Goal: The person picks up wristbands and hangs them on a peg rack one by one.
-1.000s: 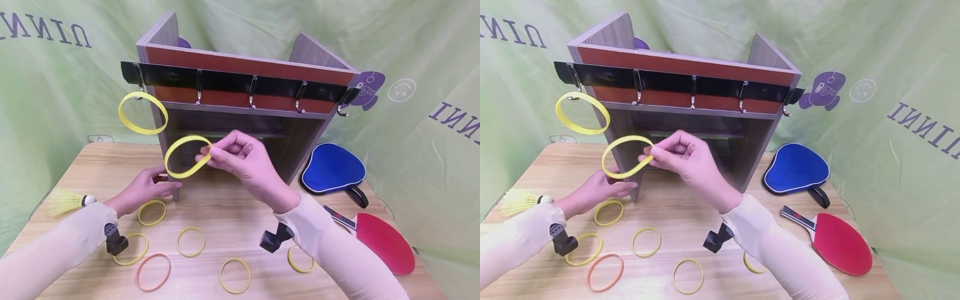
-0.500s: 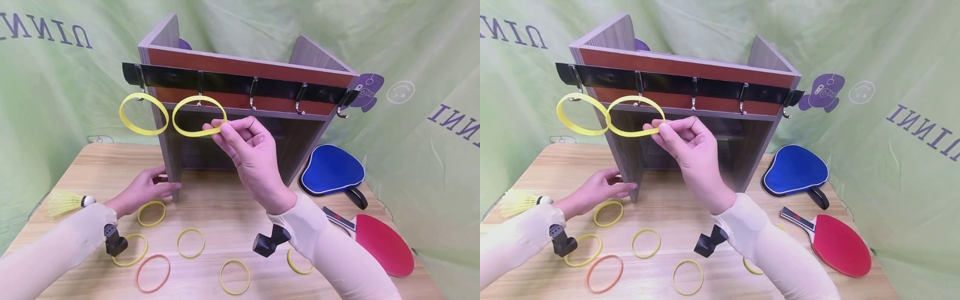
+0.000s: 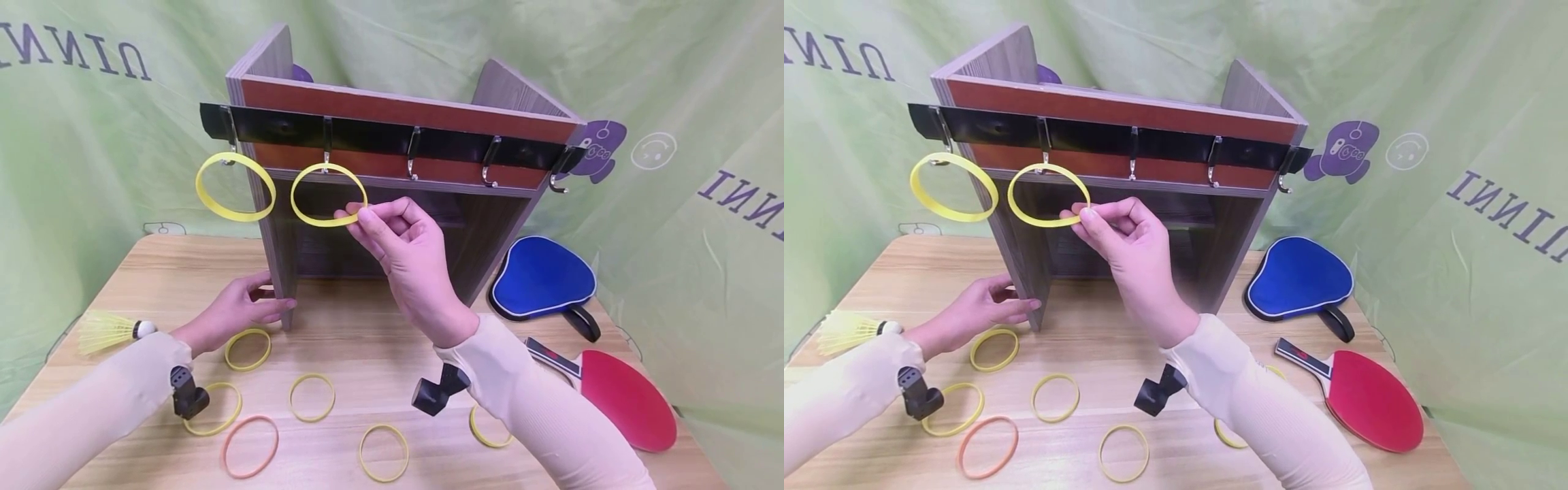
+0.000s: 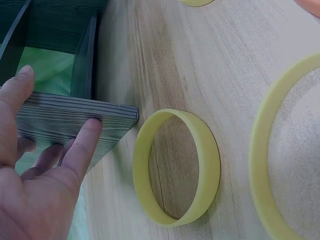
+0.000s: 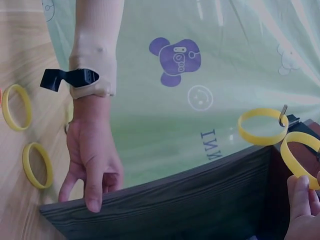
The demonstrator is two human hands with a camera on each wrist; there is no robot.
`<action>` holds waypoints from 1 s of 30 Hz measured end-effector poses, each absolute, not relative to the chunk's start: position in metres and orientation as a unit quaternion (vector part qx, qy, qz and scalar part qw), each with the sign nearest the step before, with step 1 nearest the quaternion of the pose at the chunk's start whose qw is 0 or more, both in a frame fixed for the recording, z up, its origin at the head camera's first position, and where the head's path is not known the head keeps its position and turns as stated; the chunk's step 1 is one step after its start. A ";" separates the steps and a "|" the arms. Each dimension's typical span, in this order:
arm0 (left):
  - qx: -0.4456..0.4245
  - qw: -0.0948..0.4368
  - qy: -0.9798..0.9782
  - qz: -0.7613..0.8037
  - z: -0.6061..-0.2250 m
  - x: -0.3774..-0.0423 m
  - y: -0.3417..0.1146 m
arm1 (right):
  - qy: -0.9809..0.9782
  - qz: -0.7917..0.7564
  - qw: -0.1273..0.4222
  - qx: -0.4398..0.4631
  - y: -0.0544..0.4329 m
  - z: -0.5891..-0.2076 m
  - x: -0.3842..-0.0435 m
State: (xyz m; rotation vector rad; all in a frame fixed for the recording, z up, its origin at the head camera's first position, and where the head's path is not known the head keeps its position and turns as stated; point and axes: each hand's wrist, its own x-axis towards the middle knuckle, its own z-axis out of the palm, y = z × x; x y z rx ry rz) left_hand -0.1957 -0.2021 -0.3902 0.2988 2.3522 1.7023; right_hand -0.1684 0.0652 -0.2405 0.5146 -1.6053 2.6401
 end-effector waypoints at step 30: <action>0.100 0.113 0.796 0.586 -0.392 -0.196 -0.202 | -0.717 0.659 -0.095 0.209 0.066 -0.332 -0.190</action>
